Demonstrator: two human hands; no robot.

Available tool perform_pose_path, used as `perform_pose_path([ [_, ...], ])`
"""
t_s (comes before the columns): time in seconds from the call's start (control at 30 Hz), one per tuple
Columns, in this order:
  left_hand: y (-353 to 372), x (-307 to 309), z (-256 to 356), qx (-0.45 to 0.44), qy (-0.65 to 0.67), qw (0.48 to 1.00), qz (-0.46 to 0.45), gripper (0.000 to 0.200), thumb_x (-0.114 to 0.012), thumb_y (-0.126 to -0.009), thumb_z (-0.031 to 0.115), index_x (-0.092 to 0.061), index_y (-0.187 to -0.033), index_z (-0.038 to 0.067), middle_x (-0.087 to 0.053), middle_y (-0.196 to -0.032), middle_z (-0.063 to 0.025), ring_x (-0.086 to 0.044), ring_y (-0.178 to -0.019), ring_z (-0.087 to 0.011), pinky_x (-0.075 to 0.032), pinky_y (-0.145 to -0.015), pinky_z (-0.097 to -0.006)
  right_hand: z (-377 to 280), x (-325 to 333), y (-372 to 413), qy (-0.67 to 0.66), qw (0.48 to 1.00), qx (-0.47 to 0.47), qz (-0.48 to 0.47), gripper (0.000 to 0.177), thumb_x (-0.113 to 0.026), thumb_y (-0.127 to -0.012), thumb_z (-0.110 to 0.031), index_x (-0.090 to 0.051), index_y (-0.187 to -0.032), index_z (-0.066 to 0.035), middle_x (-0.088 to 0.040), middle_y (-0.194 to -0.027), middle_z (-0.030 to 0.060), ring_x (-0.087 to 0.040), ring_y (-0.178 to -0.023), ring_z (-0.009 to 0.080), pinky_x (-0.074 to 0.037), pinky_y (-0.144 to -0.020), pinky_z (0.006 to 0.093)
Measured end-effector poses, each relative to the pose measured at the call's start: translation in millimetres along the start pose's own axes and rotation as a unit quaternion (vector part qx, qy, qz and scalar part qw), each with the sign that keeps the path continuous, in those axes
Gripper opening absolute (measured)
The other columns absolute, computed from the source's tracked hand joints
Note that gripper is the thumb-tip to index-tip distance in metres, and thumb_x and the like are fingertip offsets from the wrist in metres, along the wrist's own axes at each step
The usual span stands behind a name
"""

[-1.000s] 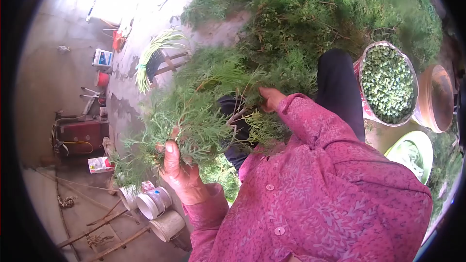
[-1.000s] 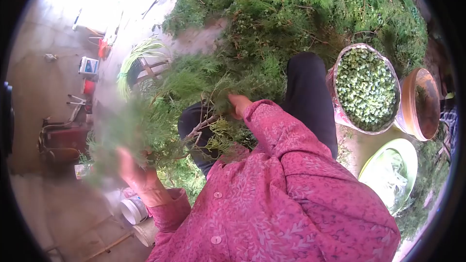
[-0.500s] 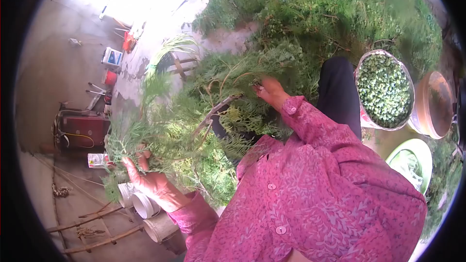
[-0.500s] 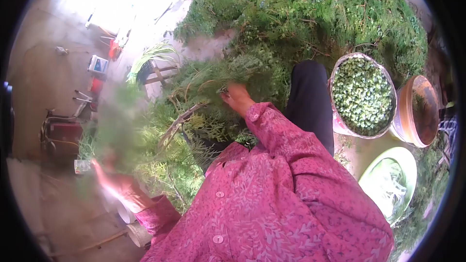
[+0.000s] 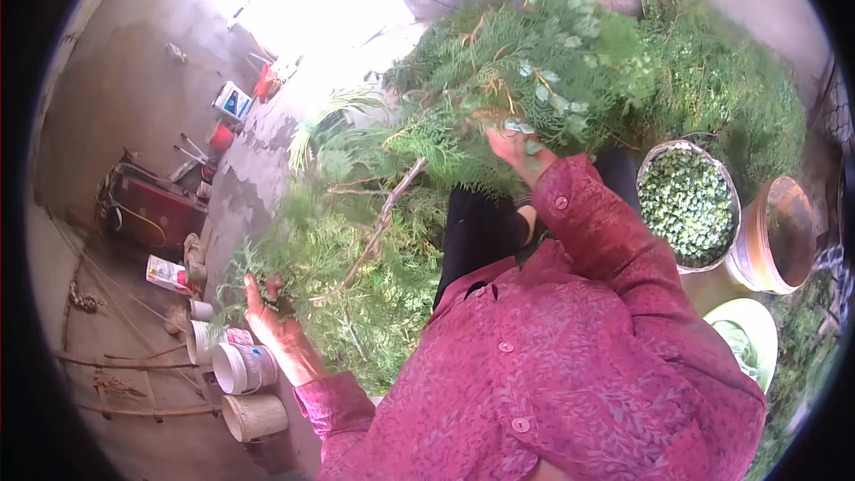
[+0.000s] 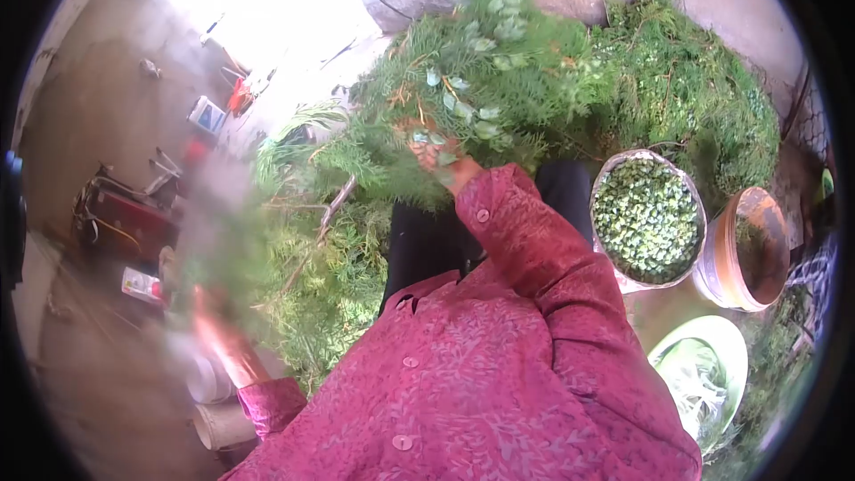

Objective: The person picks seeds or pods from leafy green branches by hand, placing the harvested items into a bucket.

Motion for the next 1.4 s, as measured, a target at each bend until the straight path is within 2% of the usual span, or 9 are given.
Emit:
perform_pose_path([
  [0.1,-12,14,-18,0.012,0.039,0.998,-0.038,0.021,-0.067,-0.077,0.014,-0.059,-0.086,-0.003,-0.056,-0.084,-0.0061,-0.053,-0.069,-0.014,-0.047,-0.062,-0.0245,11,5,-24,-0.006,0.999,0.006,-0.039,0.045,-0.049,-0.087,-0.031,-0.039,-0.124,-0.009,-0.058,-0.094,0.0078,-0.055,-0.086,0.0198,-0.047,-0.076,0.0361],
  [0.4,-13,43,-70,0.05,0.007,0.998,-0.022,0.022,-0.065,-0.078,0.016,-0.059,-0.093,0.0,-0.058,-0.088,-0.006,-0.054,-0.072,-0.013,-0.047,-0.062,-0.0267,29,1,4,-0.006,0.986,-0.002,-0.164,0.048,-0.052,-0.084,-0.03,-0.039,-0.124,-0.008,-0.056,-0.098,0.0103,-0.055,-0.088,0.0216,-0.047,-0.077,0.0371],
  [0.6,14,60,-100,0.155,-0.033,0.986,0.041,0.037,-0.062,-0.08,0.023,-0.054,-0.102,-0.006,-0.058,-0.101,-0.0122,-0.057,-0.085,-0.0215,-0.047,-0.077,-0.0343,-12,5,21,0.009,0.983,-0.004,-0.181,0.05,-0.054,-0.083,-0.029,-0.039,-0.124,-0.007,-0.055,-0.1,0.012,-0.055,-0.09,0.0228,-0.046,-0.078,0.0377],
  [0.7,13,62,-124,0.175,-0.002,0.984,0.035,0.039,-0.062,-0.08,0.022,-0.053,-0.105,-0.006,-0.058,-0.101,-0.012,-0.057,-0.086,-0.0223,-0.048,-0.077,-0.0346,-71,-17,-24,0.013,0.989,-0.011,-0.15,0.051,-0.055,-0.082,-0.028,-0.039,-0.124,-0.006,-0.055,-0.102,0.0128,-0.055,-0.091,0.0233,-0.046,-0.079,0.038],
  [0.83,9,48,-140,0.217,0.01,0.976,-0.004,0.034,-0.058,-0.081,0.02,-0.054,-0.103,-0.006,-0.059,-0.095,-0.0127,-0.059,-0.079,-0.023,-0.049,-0.069,-0.0359,-51,7,-21,-0.002,0.991,-0.039,-0.128,0.052,-0.056,-0.081,-0.028,-0.039,-0.124,-0.006,-0.054,-0.104,0.014,-0.055,-0.092,0.0241,-0.046,-0.079,0.0384],
  [0.9,14,32,-133,0.244,0.024,0.969,-0.023,0.032,-0.063,-0.079,0.019,-0.055,-0.101,-0.002,-0.059,-0.093,-0.0109,-0.058,-0.081,-0.0219,-0.049,-0.073,-0.0348,-103,-28,-95,-0.017,0.991,-0.057,-0.123,0.053,-0.057,-0.08,-0.028,-0.039,-0.124,-0.006,-0.053,-0.105,0.0145,-0.055,-0.092,0.0245,-0.046,-0.08,0.0386],
  [1.03,9,32,-149,0.229,0.006,0.972,-0.044,0.029,-0.064,-0.078,0.016,-0.055,-0.098,-0.003,-0.059,-0.091,-0.0104,-0.058,-0.078,-0.0205,-0.049,-0.069,-0.0343,-66,-2,-71,-0.052,0.987,-0.079,-0.129,0.054,-0.058,-0.079,-0.027,-0.039,-0.124,-0.005,-0.053,-0.106,0.0156,-0.055,-0.094,0.0253,-0.046,-0.081,0.0391],
  [1.33,18,106,-177,0.269,-0.102,0.958,-0.006,0.035,-0.065,-0.077,0.012,-0.052,-0.101,-0.008,-0.059,-0.09,-0.0125,-0.058,-0.076,-0.0213,-0.049,-0.069,-0.0333,-140,-53,-38,-0.114,0.969,-0.076,-0.205,0.057,-0.061,-0.077,-0.026,-0.039,-0.124,-0.004,-0.051,-0.11,0.0182,-0.054,-0.096,0.027,-0.046,-0.082,0.04],
  [1.4,25,117,-177,0.304,-0.106,0.945,-0.062,0.033,-0.065,-0.077,0.011,-0.053,-0.1,-0.009,-0.06,-0.089,-0.0127,-0.059,-0.077,-0.0211,-0.05,-0.069,-0.033,-150,-71,-40,-0.126,0.96,-0.081,-0.235,0.058,-0.062,-0.076,-0.026,-0.039,-0.124,-0.004,-0.051,-0.111,0.0187,-0.054,-0.097,0.0274,-0.045,-0.082,0.0402],
])
Point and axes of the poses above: each hand's wrist, its own y-axis away from the middle knuckle, its own x-axis out of the back of the hand, z = x × y, the point moved 5 cm from there along -y, towards the middle knuckle
